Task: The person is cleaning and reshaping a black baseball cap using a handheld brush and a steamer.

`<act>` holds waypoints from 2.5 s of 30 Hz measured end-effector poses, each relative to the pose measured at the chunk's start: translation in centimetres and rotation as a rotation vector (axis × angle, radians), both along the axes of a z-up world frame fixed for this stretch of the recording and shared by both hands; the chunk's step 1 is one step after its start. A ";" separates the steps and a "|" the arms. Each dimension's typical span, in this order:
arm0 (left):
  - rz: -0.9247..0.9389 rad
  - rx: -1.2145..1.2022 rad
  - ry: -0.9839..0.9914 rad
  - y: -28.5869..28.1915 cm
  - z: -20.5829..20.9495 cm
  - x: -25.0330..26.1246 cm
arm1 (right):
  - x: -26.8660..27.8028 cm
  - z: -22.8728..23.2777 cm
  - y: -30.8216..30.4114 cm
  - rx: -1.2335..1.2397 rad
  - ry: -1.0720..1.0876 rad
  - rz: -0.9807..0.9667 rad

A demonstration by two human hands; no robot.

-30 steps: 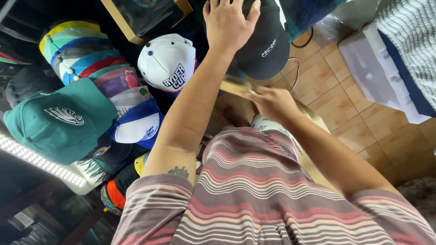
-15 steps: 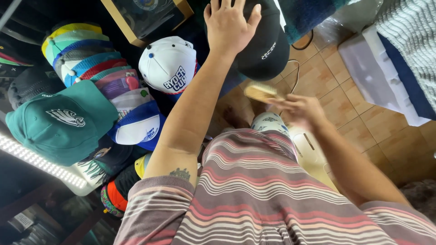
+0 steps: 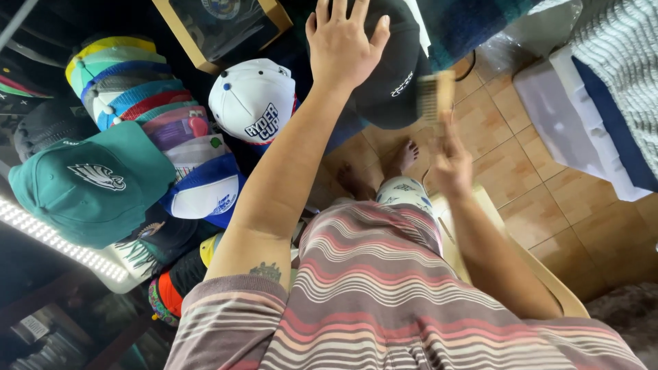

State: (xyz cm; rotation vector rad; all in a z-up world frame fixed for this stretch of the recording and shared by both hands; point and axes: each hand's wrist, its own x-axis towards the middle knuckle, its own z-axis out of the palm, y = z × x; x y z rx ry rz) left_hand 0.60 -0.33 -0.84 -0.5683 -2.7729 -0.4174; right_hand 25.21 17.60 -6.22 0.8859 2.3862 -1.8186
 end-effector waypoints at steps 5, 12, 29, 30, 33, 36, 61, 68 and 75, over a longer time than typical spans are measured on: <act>0.023 -0.001 0.010 0.2 0.0 -0.6 | -10.3 2.7 -1.6 -0.204 0.032 -0.105; -0.013 -0.045 -0.058 -0.1 0.0 -0.4 | -10.4 3.3 1.0 -0.017 -0.085 0.118; -0.106 0.013 -0.173 0.0 1.7 -0.5 | -10.7 4.3 -3.1 -0.399 -0.063 -0.238; -0.105 0.019 -0.147 -0.1 1.7 -0.4 | -10.7 4.9 -2.6 -0.282 -0.005 -0.176; -0.088 0.112 -0.088 0.0 0.7 -1.7 | -9.9 6.8 -1.9 0.048 0.292 0.155; -0.065 0.301 -0.039 -0.4 -0.3 -0.4 | -8.1 5.9 -0.9 0.313 0.463 0.424; 0.109 0.998 -0.377 -5.4 -3.7 7.5 | -18.6 11.4 -1.7 1.343 0.576 1.060; 0.197 0.978 -0.608 -6.3 -4.1 10.1 | -24.1 13.5 -1.5 1.257 -0.004 0.842; 0.239 0.967 -0.719 -6.0 -7.5 12.5 | -25.3 17.8 -6.0 1.447 -0.176 1.240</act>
